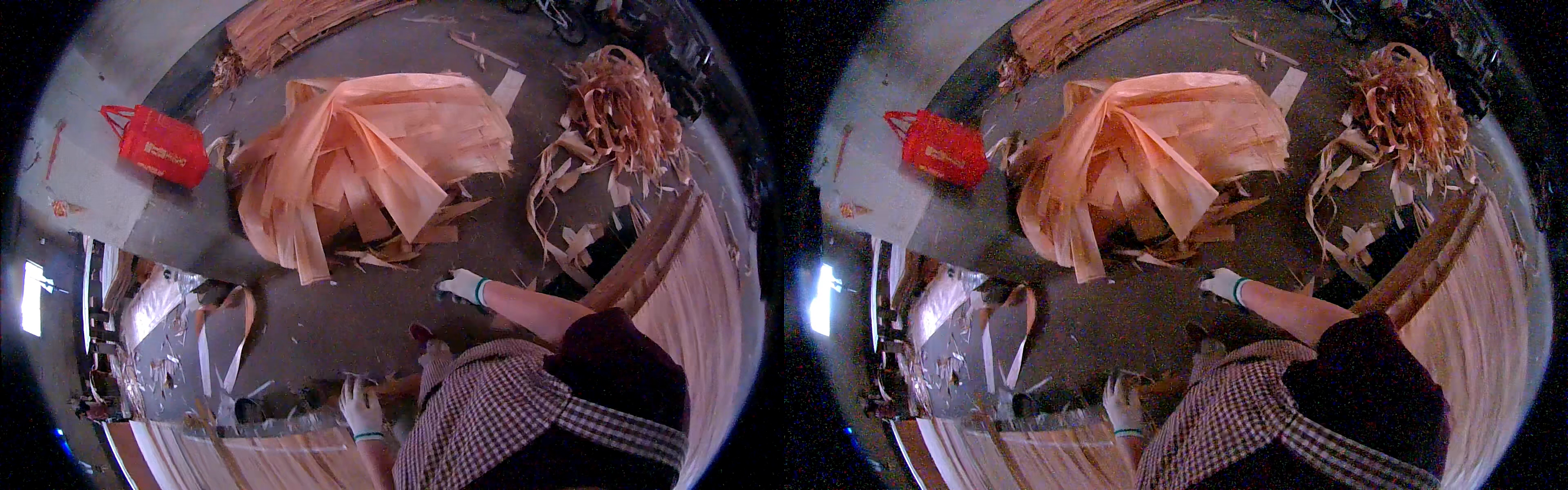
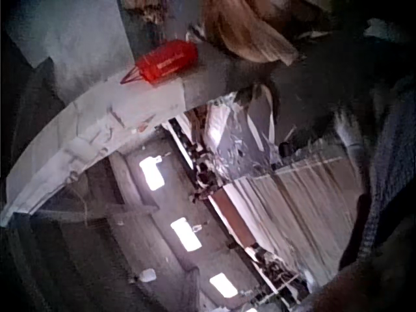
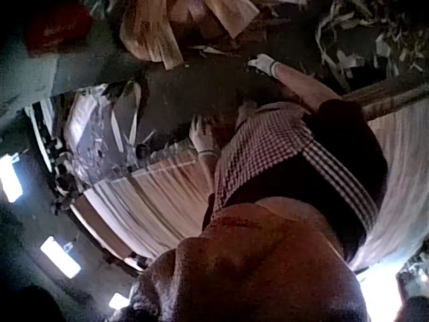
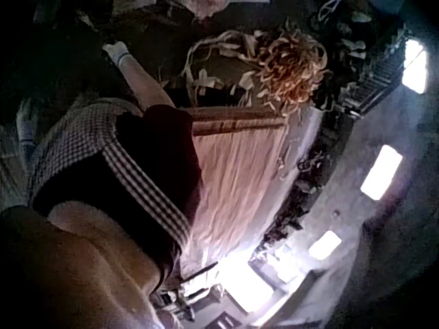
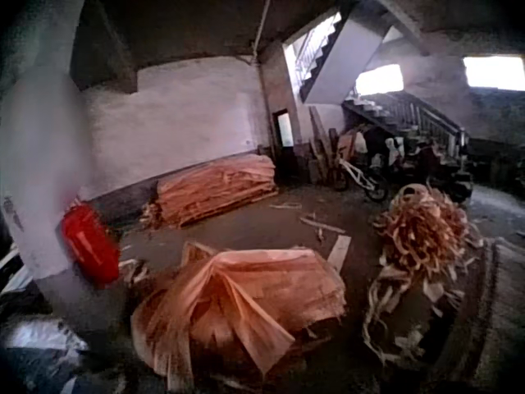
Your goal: The person uses a long-handled tool to peel thin layers of wood veneer from a large sheet. They then use a tape measure to measure the sheet and a knife to cut the veneer into strips.
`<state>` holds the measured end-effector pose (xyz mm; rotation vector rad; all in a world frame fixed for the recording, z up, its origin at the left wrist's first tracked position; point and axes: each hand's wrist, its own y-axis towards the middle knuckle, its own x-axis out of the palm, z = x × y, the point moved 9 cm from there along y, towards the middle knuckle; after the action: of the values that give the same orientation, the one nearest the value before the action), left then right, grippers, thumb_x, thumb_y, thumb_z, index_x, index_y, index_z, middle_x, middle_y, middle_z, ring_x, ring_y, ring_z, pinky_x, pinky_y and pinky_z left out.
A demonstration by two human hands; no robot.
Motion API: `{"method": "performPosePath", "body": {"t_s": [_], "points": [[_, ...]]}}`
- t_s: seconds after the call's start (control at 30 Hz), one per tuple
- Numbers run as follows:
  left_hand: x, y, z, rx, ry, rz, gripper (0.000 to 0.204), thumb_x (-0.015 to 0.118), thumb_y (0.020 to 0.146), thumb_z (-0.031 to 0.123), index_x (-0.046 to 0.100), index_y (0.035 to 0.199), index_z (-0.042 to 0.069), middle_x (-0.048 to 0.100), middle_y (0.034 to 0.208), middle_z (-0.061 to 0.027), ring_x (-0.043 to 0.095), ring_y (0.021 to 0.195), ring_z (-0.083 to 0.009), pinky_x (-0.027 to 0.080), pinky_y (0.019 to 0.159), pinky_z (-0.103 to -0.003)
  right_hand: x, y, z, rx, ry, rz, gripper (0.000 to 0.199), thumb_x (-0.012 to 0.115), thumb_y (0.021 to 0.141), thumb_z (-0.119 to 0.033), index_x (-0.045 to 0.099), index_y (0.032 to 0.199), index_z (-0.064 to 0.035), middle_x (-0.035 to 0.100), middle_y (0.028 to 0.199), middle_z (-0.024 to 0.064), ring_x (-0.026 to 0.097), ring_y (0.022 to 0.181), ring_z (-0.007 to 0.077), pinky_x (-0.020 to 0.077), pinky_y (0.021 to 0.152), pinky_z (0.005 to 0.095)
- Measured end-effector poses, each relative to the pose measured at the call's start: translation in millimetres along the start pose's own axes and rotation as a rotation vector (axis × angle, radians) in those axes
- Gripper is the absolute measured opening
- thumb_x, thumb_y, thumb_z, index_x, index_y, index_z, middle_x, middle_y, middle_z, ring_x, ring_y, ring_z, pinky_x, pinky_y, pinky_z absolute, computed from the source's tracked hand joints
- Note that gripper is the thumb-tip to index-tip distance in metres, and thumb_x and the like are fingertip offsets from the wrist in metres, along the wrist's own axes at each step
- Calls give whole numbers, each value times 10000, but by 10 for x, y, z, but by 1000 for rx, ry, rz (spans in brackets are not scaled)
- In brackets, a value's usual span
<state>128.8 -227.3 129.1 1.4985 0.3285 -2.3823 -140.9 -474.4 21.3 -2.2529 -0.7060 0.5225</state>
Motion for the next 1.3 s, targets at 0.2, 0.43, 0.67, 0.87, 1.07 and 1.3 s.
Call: {"method": "performPosePath", "body": {"t_s": [0.2, 0.43, 0.67, 0.87, 1.07, 1.3], "points": [[290, 1551, -213, 52, 58, -147, 399, 536, 857, 258, 555, 1218, 89, 488, 1321, -161, 446, 1205, -355, 312, 1024, -471, -873, 769, -94, 9, 300, 188, 203, 621, 834, -237, 612, 903, -46, 606, 715, 57, 507, 494, 142, 394, 412, 288], [471, 2670, 17, 79, 59, -379, 407, 508, 872, 295, 544, 1228, 101, 509, 1303, -146, 476, 1175, -355, 348, 1001, -458, -1963, 1424, -1390, -131, 722, 274, 165, 592, 839, -183, 647, 836, -27, 566, 622, 49, 509, 477, 150, 371, 387, 305], [928, 2978, -223, -191, 102, -506, 441, 511, 862, 320, 537, 1243, 100, 525, 1289, -146, 492, 1161, -347, 367, 987, -454, -2638, 3182, -2586, -187, 382, 362, 235, 613, 849, -240, 663, 957, -38, 629, 723, 55, 512, 482, 139, 405, 415, 294], [1123, 3103, 492, -392, -73, -618, 456, 513, 856, 331, 544, 1225, 64, 535, 1276, -147, 524, 1128, -333, 424, 939, -412, -2468, 4923, -3015, -238, -614, 276, 316, 590, 843, -315, 632, 952, -22, 658, 808, 164, 638, 667, 264, 499, 560, 388], [1333, 3279, 972, -417, -176, -568, 463, 516, 857, 337, 538, 1234, 68, 543, 1262, -151, 515, 1142, -342, 426, 937, -411, -2125, 4702, -3194, -391, -666, 180, 307, 458, 854, -158, 606, 1100, -50, 641, 957, 203, 640, 831, 342, 519, 722, 418], [1356, 3772, 914, -403, -7, -610, 489, 506, 860, 351, 523, 1259, 69, 520, 1294, -160, 509, 1155, -339, 412, 957, -416, -2772, 4194, -3713, -584, -638, 334, 312, 456, 816, -64, 642, 1064, -92, 620, 1039, 197, 621, 935, 313, 487, 801, 382]]}}
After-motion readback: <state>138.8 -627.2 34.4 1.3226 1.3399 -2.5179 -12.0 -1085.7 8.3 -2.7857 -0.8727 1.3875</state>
